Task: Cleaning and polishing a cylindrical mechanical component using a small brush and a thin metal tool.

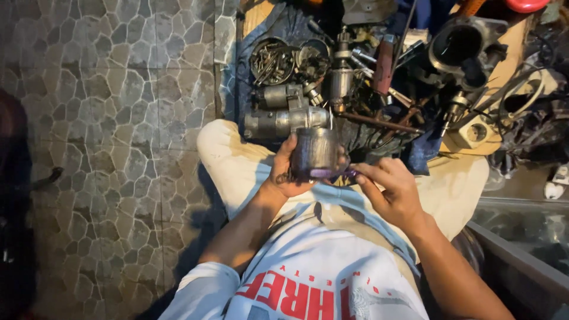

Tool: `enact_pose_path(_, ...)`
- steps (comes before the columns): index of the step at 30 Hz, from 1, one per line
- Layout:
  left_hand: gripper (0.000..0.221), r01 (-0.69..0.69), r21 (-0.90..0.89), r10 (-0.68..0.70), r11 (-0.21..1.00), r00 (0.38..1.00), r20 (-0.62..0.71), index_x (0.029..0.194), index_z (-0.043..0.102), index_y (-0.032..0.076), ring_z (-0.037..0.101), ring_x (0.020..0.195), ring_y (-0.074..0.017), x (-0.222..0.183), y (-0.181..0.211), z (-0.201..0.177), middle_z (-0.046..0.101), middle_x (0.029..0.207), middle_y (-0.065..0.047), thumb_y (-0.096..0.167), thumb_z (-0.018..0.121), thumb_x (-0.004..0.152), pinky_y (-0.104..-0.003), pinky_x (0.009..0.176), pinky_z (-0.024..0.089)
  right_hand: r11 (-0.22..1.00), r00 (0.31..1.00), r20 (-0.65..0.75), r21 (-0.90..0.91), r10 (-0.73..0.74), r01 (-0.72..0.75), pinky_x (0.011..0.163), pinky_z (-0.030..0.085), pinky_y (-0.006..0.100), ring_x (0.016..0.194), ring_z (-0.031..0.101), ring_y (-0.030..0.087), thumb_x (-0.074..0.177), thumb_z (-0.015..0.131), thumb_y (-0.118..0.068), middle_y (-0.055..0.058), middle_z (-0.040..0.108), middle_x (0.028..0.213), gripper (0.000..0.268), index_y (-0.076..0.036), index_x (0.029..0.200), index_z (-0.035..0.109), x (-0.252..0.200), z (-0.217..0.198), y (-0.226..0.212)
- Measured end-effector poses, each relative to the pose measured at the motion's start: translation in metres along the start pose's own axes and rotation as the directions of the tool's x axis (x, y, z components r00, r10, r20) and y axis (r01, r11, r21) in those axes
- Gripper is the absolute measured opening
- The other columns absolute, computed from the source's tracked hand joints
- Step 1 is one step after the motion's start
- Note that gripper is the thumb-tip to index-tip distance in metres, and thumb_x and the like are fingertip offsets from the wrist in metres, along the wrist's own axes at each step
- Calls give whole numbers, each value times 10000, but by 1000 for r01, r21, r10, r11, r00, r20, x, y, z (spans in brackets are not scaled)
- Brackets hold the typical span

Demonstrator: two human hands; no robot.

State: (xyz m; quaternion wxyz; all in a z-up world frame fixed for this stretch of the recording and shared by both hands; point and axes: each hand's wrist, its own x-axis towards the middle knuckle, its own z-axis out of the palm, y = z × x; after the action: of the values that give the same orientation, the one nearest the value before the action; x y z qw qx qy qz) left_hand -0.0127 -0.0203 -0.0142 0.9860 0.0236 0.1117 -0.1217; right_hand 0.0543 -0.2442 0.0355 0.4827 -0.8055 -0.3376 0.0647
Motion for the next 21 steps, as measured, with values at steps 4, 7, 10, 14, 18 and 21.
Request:
enact_pose_path(4, 746, -21, 14, 21, 1000, 999, -27, 1354, 579, -25, 653, 1137, -450, 5, -9, -15, 652, 1264, -294, 583, 645, 927, -579, 953, 571, 1000, 999, -49, 21, 1, 0, 722, 484, 451, 671, 569, 348, 965, 730, -195, 106, 544, 698, 182, -117, 1118, 791, -4, -3, 46)
enact_pose_path(7, 758, -16, -14, 15, 1000, 997, -72, 1367, 561, -27, 652, 1142, -463, -6, -8, -10, 648, 1263, -304, 590, 626, 932, -561, 986, 560, 998, 1000, -26, -67, -4, 2, 739, 495, 406, 695, 579, 305, 968, 725, -234, 74, 550, 706, 205, -162, 1145, 797, 0, -4, 20)
enact_pose_path(10, 706, -7, -33, 4, 999, 995, -97, 1350, 584, -39, 645, 1152, -465, -2, -6, -1, 651, 1257, -308, 536, 640, 945, -578, 992, 535, 996, 997, 15, -37, -76, 77, 705, 480, 405, 637, 553, 307, 958, 694, -280, 69, 520, 694, 180, -180, 1059, 805, 4, -6, 14)
enact_pose_path(14, 729, -38, 8, 39, 999, 992, -118, 1353, 584, -32, 654, 1142, -449, -1, -9, -14, 662, 1241, -296, 560, 641, 933, -574, 993, 534, 998, 998, -36, -33, -54, 53, 704, 457, 448, 664, 549, 344, 979, 711, -228, 97, 544, 719, 125, -129, 1013, 780, 2, -6, 41)
enact_pose_path(18, 699, -40, 23, 43, 999, 989, -145, 1375, 570, -22, 638, 1171, -440, -6, -6, 2, 644, 1284, -283, 532, 633, 953, -577, 1036, 497, 987, 988, 26, -52, -150, 151, 679, 465, 399, 629, 555, 307, 957, 695, -266, 60, 526, 707, 166, -158, 1041, 790, 6, -3, 0)
enact_pose_path(21, 672, -51, 73, 59, 996, 992, -114, 1372, 566, -24, 666, 1128, -428, -5, -8, -4, 663, 1239, -281, 521, 591, 981, -559, 981, 541, 992, 993, -23, -48, -118, 116, 676, 449, 453, 643, 525, 363, 973, 701, -244, 116, 521, 706, 167, -104, 1014, 782, 3, -3, 50)
